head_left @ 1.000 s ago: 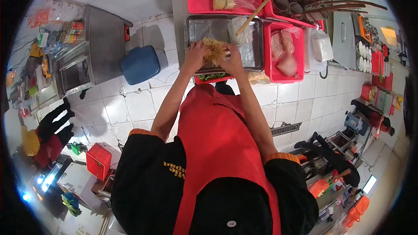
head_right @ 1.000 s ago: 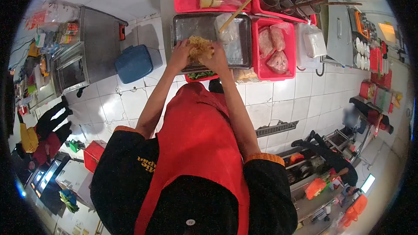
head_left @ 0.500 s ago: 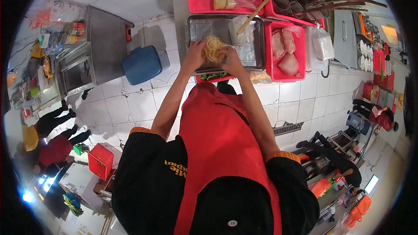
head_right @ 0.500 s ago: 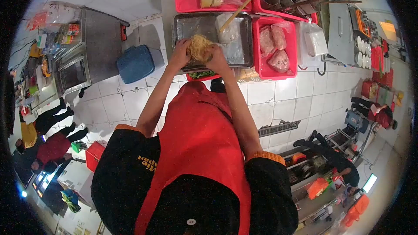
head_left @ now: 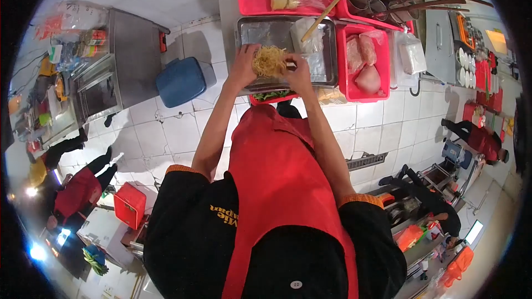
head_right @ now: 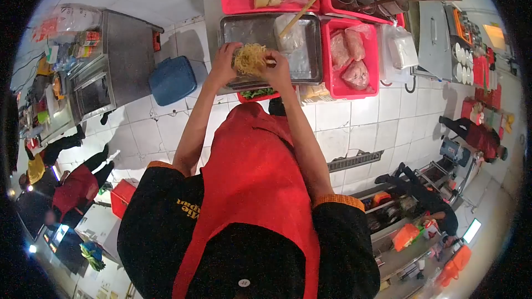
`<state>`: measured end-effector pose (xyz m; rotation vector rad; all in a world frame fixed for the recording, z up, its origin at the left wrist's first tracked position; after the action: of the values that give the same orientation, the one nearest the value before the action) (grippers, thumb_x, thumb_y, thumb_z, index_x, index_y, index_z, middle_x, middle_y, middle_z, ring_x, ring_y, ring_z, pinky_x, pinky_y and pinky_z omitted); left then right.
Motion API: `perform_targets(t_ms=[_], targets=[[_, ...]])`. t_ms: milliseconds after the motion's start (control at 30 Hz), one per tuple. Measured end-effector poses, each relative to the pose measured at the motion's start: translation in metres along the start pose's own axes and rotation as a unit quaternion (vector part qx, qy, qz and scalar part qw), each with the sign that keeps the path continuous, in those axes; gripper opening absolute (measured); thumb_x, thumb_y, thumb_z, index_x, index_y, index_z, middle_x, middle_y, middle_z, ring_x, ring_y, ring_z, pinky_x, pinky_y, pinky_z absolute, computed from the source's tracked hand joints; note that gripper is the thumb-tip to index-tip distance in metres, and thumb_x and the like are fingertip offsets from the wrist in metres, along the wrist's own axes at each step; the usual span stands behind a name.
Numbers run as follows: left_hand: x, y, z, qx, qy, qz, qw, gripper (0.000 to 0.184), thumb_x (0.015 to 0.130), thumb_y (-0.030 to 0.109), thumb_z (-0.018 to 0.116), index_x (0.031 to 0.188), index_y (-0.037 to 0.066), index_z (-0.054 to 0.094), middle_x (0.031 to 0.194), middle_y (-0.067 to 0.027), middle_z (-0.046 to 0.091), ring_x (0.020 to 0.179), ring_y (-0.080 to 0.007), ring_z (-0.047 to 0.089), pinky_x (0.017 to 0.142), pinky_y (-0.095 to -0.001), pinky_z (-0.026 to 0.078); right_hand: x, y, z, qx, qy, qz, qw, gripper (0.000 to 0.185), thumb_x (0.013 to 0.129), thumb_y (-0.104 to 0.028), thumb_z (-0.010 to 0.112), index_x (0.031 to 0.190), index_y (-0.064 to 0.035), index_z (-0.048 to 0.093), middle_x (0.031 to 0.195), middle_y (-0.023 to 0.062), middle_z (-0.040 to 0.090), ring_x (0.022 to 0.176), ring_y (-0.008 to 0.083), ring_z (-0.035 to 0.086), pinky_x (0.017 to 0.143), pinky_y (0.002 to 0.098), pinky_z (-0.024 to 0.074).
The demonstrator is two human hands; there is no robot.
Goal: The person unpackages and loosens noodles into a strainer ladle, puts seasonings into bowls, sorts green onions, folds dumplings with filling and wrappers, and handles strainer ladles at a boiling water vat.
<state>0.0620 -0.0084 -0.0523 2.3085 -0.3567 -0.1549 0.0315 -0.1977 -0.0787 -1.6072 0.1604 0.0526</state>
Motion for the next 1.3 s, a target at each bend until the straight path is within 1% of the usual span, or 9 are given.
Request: perform_targets(t_ms=[67,267,400,667,800,1000,1067,1100,1300], targets=[[0.002,0.005,0.009,0.037,-0.01,0.045,0.998,0.073,0.063,0.001,0.078,0.13,0.008,0.051,0.135,-0.0164,0.048,0.125,-0.0383,0.044,0.109,-0.0478,0.036,-0.004,0.009,-0.008,-0.323,-0.026,0.005,0.946,0.039,0.065,-0.007,0.079,0.101,-0.0019,0.066,0.102,0.019,0.063,0.094,0.0367,0.064,0.083,0.0434,0.053],[0.003,-0.047,0.076,0.071,-0.023,0.081,0.994,0.07,0.062,-0.006,0.075,0.127,0.009,0.053,0.127,-0.0162,0.053,0.118,-0.0373,0.051,0.101,-0.046,0.043,0.008,-0.013,0.023,-0.461,-0.032,-0.146,0.875,0.057,0.061,-0.013,0.083,0.113,-0.0034,0.062,0.116,0.0226,0.06,0.108,0.0396,0.059,0.091,0.046,0.0501],[0.004,-0.052,0.063,-0.194,-0.044,0.023,0.98,0.062,0.064,-0.004,0.076,0.12,0.006,0.051,0.117,-0.0172,0.058,0.11,-0.0343,0.058,0.094,-0.0412,0.046,0.013,0.009,0.008,-0.45,-0.027,-0.075,0.889,0.051,0.06,-0.011,0.082,0.108,-0.0026,0.065,0.114,0.0237,0.062,0.107,0.0392,0.061,0.089,0.0435,0.0509],[-0.012,-0.019,0.028,-0.161,-0.032,-0.006,0.986,0.069,0.065,-0.002,0.078,0.126,0.006,0.046,0.124,-0.0172,0.056,0.12,-0.0335,0.053,0.101,-0.0413,0.043,0.024,0.028,-0.003,-0.247,-0.123,0.032,0.961,0.023,0.068,0.0,0.075,0.087,-0.0007,0.062,0.085,0.0048,0.064,0.081,0.0121,0.06,0.076,0.0277,0.0494],[-0.004,0.002,0.014,-0.171,0.016,0.071,0.983,0.075,0.065,-0.001,0.076,0.133,0.007,0.047,0.129,-0.0154,0.054,0.125,-0.0344,0.049,0.104,-0.0402,0.04,0.017,0.001,0.004,-0.064,-0.081,0.004,0.995,0.02,0.07,0.006,0.07,0.087,-0.001,0.062,0.085,0.0048,0.062,0.082,0.0109,0.059,0.077,0.0263,0.0491],[-0.002,-0.016,0.054,0.104,-0.086,0.084,0.987,0.048,0.07,0.001,0.07,0.117,0.006,0.059,0.134,-0.0133,0.053,0.123,-0.0356,0.049,0.105,-0.0429,0.038,0.006,-0.009,0.014,-0.147,-0.173,-0.022,0.974,0.024,0.07,0.009,0.067,0.092,0.0005,0.063,0.09,0.0068,0.064,0.086,0.0166,0.064,0.08,0.0295,0.0512],[0.005,-0.033,0.059,-0.05,-0.104,0.018,0.993,0.045,0.069,0.0,0.069,0.113,0.006,0.059,0.132,-0.0122,0.054,0.12,-0.035,0.05,0.103,-0.043,0.039,0.002,-0.04,0.009,-0.351,-0.06,-0.183,0.916,0.022,0.068,0.0,0.074,0.088,-0.0006,0.064,0.09,0.0104,0.066,0.087,0.0231,0.064,0.082,0.0325,0.0517],[0.006,-0.041,0.065,-0.204,-0.125,-0.046,0.97,0.042,0.068,-0.002,0.069,0.108,0.005,0.06,0.13,-0.0111,0.055,0.117,-0.0344,0.051,0.101,-0.0432,0.039,0.004,-0.032,0.006,-0.352,-0.056,-0.181,0.917,0.022,0.068,0.0,0.074,0.088,-0.0006,0.064,0.09,0.0104,0.066,0.087,0.0231,0.064,0.082,0.0325,0.0517],[0.0,-0.035,0.035,-0.076,-0.035,0.031,0.996,0.05,0.065,0.001,0.074,0.11,0.004,0.052,0.127,-0.0119,0.056,0.117,-0.0346,0.049,0.103,-0.0405,0.038,0.013,-0.007,0.004,-0.168,-0.085,-0.046,0.981,0.026,0.069,0.004,0.072,0.093,0.0006,0.063,0.094,0.0116,0.063,0.094,0.0234,0.062,0.085,0.0363,0.0506]])
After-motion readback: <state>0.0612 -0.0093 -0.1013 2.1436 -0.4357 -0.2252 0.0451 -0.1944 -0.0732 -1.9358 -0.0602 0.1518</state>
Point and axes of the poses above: each hand's wrist, its own x-axis towards the middle knuckle, its own z-axis out of the palm, y = z × x, the point moved 7 cm from there along x, towards the middle knuckle
